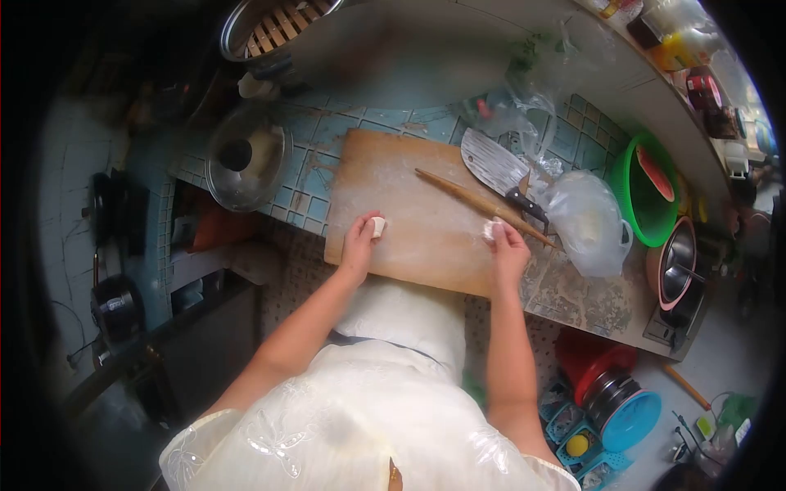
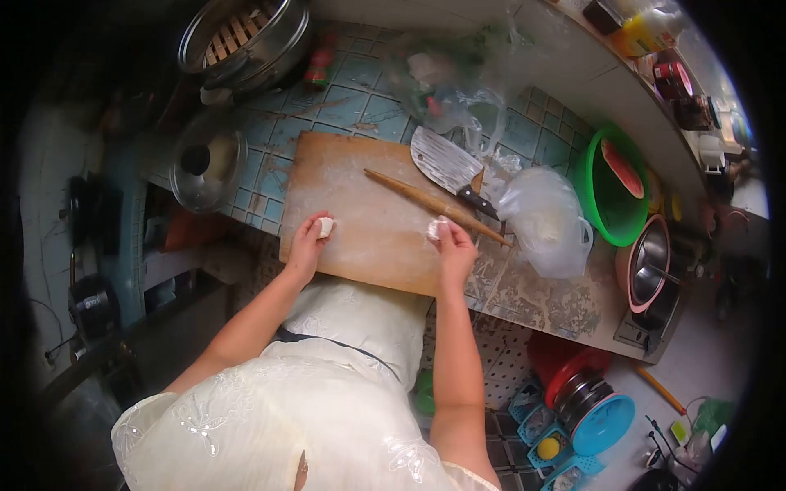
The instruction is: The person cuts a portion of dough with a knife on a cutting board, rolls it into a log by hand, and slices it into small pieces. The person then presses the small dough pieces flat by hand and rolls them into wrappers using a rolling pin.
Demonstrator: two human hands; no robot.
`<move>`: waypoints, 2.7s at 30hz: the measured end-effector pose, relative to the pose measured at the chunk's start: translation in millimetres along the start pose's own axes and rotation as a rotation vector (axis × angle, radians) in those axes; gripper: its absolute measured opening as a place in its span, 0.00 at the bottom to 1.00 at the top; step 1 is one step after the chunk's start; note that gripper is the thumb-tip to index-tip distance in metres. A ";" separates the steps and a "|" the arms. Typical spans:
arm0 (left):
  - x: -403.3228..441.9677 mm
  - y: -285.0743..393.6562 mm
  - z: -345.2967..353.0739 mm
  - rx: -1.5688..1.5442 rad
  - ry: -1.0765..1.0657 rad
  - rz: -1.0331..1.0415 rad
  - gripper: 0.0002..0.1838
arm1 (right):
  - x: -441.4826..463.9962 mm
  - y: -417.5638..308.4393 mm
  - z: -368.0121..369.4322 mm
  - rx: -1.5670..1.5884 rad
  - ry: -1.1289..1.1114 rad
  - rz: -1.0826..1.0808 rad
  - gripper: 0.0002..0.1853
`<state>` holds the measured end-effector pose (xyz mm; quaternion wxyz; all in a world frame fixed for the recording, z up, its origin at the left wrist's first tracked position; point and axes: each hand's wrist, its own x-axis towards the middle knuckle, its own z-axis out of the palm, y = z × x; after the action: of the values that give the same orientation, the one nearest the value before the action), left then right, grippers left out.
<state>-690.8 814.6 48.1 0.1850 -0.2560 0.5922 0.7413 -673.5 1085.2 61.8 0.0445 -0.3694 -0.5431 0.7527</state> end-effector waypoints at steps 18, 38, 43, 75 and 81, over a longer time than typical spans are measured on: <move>17.4 15.7 -45.4 0.132 -0.118 0.113 0.19 | -18.4 70.5 108.5 -1.469 -0.380 -0.821 0.32; 28.0 -8.2 -7.1 0.760 -0.013 0.512 0.23 | 47.4 74.2 196.3 -1.376 -0.188 -0.798 0.26; 43.0 6.6 22.9 0.827 0.077 0.600 0.19 | 47.5 92.5 171.6 -1.129 -0.129 -0.736 0.26; 47.1 0.9 32.0 0.883 0.145 0.714 0.18 | 74.6 63.8 173.8 -1.293 -0.161 -0.886 0.28; 72.1 -15.6 37.2 0.660 -0.100 0.676 0.19 | 56.6 74.8 157.1 -0.862 -0.263 -0.563 0.28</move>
<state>-745.5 852.4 -1.1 0.0329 0.0594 0.8365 0.5437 -784.4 958.1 -8.9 0.0208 -0.0966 -0.8823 0.4603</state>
